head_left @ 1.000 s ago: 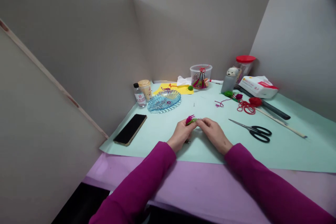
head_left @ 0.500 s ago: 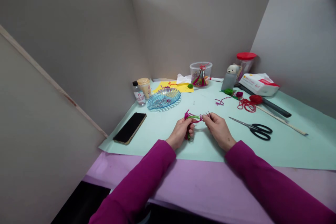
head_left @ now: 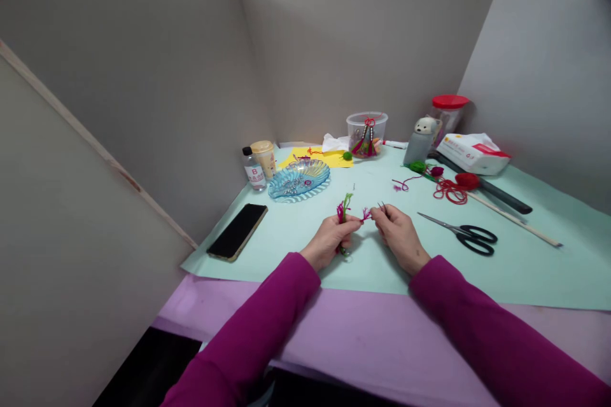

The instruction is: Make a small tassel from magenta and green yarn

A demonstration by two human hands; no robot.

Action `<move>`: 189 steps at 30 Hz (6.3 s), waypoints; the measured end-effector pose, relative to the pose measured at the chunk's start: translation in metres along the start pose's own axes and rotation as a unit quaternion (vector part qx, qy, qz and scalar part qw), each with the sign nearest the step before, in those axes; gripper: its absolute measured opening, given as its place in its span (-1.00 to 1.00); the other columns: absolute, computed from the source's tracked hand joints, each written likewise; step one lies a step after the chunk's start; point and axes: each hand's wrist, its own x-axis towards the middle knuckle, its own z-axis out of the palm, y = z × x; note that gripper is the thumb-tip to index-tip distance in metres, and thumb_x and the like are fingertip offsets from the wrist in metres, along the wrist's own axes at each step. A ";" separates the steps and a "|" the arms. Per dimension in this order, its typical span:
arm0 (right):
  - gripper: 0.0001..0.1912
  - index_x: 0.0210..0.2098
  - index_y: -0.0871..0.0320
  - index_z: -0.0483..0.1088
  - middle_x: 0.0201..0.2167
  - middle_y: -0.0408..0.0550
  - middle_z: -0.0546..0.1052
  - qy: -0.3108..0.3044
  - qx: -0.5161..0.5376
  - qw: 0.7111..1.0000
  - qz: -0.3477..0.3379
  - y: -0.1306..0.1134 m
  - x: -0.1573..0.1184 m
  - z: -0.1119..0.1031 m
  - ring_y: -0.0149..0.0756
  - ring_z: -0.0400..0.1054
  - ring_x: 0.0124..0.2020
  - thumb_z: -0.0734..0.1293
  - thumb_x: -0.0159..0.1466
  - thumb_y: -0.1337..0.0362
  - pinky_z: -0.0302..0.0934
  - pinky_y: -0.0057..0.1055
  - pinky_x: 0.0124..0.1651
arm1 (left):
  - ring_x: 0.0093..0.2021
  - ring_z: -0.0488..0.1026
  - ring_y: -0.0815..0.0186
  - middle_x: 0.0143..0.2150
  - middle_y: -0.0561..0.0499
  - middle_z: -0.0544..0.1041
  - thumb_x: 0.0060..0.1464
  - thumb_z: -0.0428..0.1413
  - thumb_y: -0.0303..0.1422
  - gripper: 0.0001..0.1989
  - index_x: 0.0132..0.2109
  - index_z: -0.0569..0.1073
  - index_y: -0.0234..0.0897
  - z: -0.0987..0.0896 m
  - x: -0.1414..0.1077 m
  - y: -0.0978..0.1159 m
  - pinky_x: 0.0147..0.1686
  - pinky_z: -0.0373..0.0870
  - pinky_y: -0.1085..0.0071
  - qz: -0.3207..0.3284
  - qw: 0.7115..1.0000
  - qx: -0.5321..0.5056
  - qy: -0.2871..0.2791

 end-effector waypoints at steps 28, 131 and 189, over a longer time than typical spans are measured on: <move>-0.81 -0.36 0.14 0.36 -0.40 -0.07 0.47 -0.008 -0.299 0.928 -0.221 0.000 -0.011 0.010 -0.31 0.33 -0.36 0.14 0.27 0.28 0.13 -0.41 -0.24 | -0.66 0.07 0.52 -0.63 0.19 0.14 -0.14 0.20 -0.35 -0.79 -0.34 0.36 -0.33 0.002 0.010 -0.009 -0.64 -0.02 0.50 0.056 0.991 0.023 0.121; -0.81 -0.36 0.14 0.34 -0.51 -0.14 0.43 0.160 -0.262 0.942 -0.138 -0.005 0.002 -0.009 -0.37 0.26 -0.49 0.17 0.24 0.19 0.09 -0.44 -0.35 | -0.68 0.02 0.53 -0.65 0.21 0.11 -0.11 0.16 -0.32 -0.81 -0.40 0.30 -0.29 0.003 0.005 -0.008 -0.66 -0.05 0.52 0.045 0.989 0.078 0.113; -0.81 -0.36 0.12 0.32 -0.38 -0.07 0.46 0.007 -0.383 0.894 -0.232 0.003 -0.008 0.006 -0.32 0.32 -0.36 0.12 0.29 0.26 0.07 -0.43 -0.36 | -0.67 0.10 0.51 -0.64 0.18 0.18 -0.08 0.14 -0.31 -0.82 -0.37 0.31 -0.30 0.007 0.007 -0.010 -0.63 0.01 0.52 0.071 0.987 0.088 0.113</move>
